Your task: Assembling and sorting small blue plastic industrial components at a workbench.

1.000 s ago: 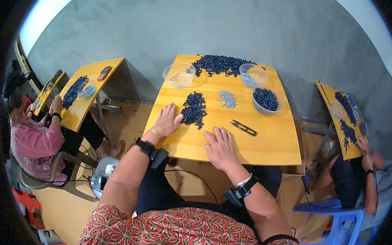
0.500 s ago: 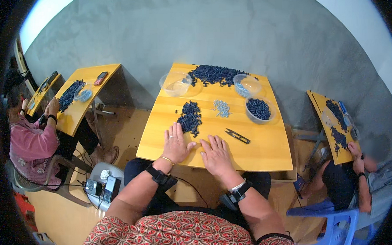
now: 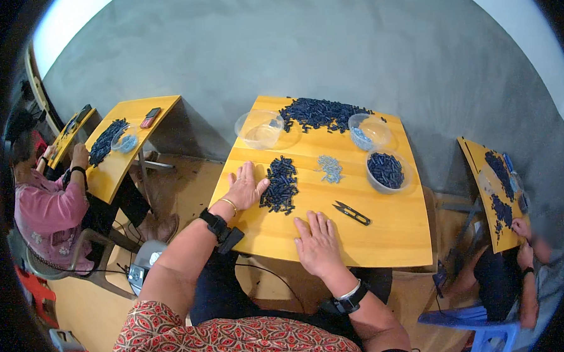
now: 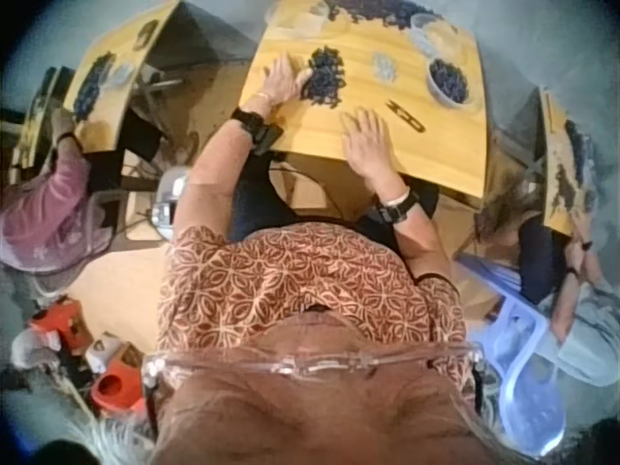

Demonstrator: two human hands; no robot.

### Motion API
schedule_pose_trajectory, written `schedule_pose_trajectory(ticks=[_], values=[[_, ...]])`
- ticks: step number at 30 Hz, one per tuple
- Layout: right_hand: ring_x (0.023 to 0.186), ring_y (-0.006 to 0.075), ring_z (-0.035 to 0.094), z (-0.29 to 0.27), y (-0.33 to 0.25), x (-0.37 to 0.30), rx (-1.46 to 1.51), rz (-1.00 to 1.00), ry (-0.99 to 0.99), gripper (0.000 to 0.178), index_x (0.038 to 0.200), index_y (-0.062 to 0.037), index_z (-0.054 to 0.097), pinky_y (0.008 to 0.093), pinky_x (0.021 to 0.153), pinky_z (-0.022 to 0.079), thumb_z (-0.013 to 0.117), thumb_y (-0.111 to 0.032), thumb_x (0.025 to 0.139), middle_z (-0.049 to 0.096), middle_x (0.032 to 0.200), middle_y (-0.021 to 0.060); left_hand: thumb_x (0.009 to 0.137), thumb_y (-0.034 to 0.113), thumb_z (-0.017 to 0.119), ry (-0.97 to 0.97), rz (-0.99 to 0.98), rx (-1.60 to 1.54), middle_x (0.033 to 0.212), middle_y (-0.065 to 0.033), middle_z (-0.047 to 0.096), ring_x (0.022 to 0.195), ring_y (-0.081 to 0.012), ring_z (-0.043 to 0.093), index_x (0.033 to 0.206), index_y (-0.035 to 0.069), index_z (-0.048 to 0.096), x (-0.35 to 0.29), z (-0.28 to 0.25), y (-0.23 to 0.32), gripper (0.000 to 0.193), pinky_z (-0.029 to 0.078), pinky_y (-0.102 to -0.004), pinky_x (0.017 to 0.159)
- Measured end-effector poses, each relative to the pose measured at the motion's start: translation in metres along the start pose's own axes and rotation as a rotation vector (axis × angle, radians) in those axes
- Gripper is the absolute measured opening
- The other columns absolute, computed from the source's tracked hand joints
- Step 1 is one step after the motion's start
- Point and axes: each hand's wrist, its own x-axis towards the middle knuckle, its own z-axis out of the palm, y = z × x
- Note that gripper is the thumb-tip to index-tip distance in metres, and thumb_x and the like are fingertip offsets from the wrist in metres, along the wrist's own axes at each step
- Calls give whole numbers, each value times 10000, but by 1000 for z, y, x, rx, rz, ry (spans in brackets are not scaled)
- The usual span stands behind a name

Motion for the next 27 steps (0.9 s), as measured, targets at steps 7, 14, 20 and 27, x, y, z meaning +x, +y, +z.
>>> schedule_pose_trajectory(ticks=[7,14,20,27], values=[[1293,362,181,14,-6,31,32,-48,-159,517,1305,-53,331,442,1066,115,433,-311,868,234,1370,223,837,628,269,-58,71,38,1417,-210,169,1316,-343,155,1355,-60,113,11,8,27,876,66,-570,1028],[1277,378,206,19,13,76,141,-69,-215,512,1300,-48,335,441,1059,142,431,-301,865,247,1362,234,846,603,288,11,167,-38,1390,-244,202,1300,-355,185,1339,-82,127,0,13,10,859,103,-527,1042],[1249,405,245,49,40,145,183,124,80,555,1314,-6,270,458,1046,172,400,-317,873,283,1340,250,866,499,361,24,218,-18,1343,-269,263,1284,-369,202,1326,-99,127,-4,11,19,790,123,-513,1042],[1234,369,281,50,37,179,206,-49,196,518,1283,-19,330,449,1034,199,456,-276,851,328,1309,224,876,483,344,72,208,-238,1367,-277,212,1301,-372,160,1338,-89,87,-3,12,3,779,87,-521,1044]])
